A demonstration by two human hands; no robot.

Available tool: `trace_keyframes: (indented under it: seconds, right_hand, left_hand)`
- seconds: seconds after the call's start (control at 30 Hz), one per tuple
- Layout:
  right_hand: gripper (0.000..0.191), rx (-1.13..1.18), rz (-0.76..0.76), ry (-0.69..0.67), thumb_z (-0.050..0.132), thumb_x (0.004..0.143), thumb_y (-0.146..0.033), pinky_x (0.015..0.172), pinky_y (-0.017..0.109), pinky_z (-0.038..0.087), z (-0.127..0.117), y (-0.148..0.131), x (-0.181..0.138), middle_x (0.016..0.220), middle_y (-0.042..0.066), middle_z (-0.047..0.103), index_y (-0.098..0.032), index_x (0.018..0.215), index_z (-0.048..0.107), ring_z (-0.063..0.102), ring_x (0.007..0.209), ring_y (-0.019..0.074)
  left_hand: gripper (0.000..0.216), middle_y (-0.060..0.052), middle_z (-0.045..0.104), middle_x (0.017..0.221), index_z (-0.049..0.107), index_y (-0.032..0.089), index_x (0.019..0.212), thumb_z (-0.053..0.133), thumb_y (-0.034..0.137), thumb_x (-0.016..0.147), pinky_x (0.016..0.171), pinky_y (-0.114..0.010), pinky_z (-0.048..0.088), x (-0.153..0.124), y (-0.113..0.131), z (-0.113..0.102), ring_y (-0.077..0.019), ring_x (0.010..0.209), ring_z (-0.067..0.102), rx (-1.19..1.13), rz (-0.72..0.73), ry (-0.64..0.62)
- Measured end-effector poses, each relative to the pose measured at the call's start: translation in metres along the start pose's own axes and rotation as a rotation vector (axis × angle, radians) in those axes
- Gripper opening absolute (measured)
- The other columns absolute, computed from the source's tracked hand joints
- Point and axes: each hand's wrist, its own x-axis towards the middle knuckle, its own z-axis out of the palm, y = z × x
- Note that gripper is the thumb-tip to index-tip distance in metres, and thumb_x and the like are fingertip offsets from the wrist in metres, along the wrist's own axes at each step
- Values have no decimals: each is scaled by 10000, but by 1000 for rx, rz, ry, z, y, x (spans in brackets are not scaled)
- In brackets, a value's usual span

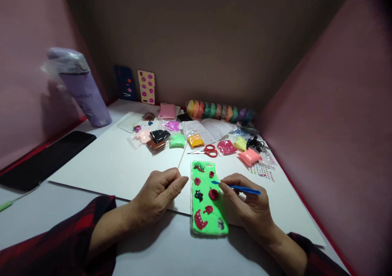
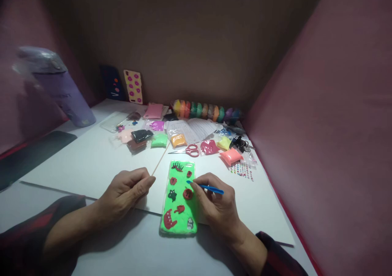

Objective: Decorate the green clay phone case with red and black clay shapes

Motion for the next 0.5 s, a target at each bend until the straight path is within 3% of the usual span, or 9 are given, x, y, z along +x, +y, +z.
trace_keyframes:
  seconds: [0.5]
  right_hand:
    - [96, -9, 6, -64, 614, 861, -255, 534, 264, 460, -2, 1, -1, 723, 26, 638, -185, 804, 649, 589, 626, 148]
  left_hand:
    - [264, 48, 442, 556, 467, 180, 664, 474, 311, 893, 463, -211, 294, 3, -1, 1, -89, 501, 371, -55, -35, 50]
